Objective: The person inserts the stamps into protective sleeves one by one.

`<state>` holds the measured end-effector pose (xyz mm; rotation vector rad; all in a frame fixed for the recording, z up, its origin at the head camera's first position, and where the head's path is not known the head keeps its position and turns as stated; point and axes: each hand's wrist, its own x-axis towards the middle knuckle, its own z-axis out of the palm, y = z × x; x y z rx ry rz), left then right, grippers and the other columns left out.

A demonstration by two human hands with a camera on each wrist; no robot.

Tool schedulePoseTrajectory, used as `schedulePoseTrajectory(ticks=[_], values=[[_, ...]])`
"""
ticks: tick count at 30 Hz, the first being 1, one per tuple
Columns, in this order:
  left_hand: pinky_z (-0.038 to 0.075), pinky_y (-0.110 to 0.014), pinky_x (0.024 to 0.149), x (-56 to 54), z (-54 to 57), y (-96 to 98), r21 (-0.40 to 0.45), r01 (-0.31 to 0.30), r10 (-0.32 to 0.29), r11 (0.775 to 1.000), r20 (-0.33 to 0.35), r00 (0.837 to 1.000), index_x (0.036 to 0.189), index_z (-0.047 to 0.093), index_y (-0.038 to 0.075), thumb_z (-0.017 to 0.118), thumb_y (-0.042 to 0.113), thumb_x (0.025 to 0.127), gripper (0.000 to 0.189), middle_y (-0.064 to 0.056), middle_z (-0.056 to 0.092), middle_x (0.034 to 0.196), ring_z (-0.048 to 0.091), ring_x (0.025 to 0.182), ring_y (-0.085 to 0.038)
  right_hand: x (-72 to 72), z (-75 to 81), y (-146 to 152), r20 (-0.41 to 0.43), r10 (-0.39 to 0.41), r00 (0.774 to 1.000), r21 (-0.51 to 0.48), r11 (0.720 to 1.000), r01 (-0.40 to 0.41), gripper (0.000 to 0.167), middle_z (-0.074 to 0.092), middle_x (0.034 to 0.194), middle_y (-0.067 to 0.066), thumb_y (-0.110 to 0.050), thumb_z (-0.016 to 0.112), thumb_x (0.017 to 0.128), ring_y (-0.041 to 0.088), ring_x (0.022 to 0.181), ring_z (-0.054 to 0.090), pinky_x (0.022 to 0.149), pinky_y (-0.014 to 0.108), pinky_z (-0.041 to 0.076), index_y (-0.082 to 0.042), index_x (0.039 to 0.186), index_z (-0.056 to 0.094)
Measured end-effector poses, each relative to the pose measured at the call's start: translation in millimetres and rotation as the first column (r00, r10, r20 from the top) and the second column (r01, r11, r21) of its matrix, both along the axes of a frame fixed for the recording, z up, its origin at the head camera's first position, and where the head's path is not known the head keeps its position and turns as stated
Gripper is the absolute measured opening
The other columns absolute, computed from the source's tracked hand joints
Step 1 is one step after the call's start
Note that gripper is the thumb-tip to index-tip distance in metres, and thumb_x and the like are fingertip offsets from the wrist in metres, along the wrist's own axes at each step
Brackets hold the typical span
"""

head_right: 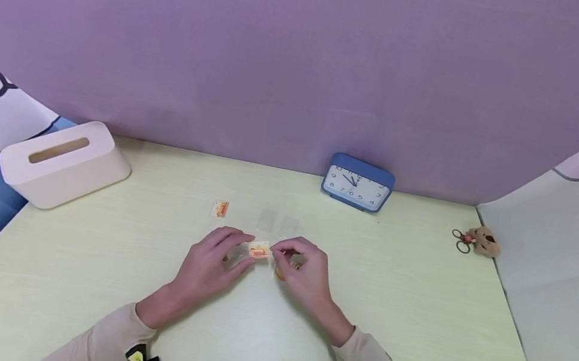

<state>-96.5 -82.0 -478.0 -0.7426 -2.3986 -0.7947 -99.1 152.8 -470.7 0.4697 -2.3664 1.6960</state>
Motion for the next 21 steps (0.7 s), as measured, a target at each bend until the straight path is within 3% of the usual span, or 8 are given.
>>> schedulePoseTrajectory(ticks=[8, 21], values=[[0.066, -0.037, 0.079, -1.0, -3.1, -0.3, 0.003, 0.025, -0.025, 1.0, 0.004, 1.0, 0.124, 0.08, 0.01, 0.097, 0.023, 0.087, 0.043, -0.006, 0.075, 0.116, 0.074, 0.104, -0.023, -0.3, 0.4, -1.0, 0.007, 0.038, 0.999, -0.001, 0.999, -0.038, 0.016, 0.079, 0.096, 0.001, 0.007, 0.08, 0.097, 0.013, 0.086, 0.07, 0.075, 0.027, 0.061, -0.008, 0.1, 0.084], [0.066, -0.035, 0.077, -1.6, -1.7, 0.0, -0.007, 0.047, -0.047, 0.999, -0.047, 0.998, 0.123, 0.079, 0.01, 0.097, 0.024, 0.086, 0.043, -0.005, 0.075, 0.114, 0.074, 0.104, -0.023, 0.5, 1.6, -3.0, -0.011, 0.089, 0.996, -0.003, 0.996, -0.089, 0.019, 0.079, 0.096, 0.001, 0.009, 0.079, 0.097, 0.013, 0.084, 0.068, 0.073, 0.027, 0.059, -0.009, 0.1, 0.085]])
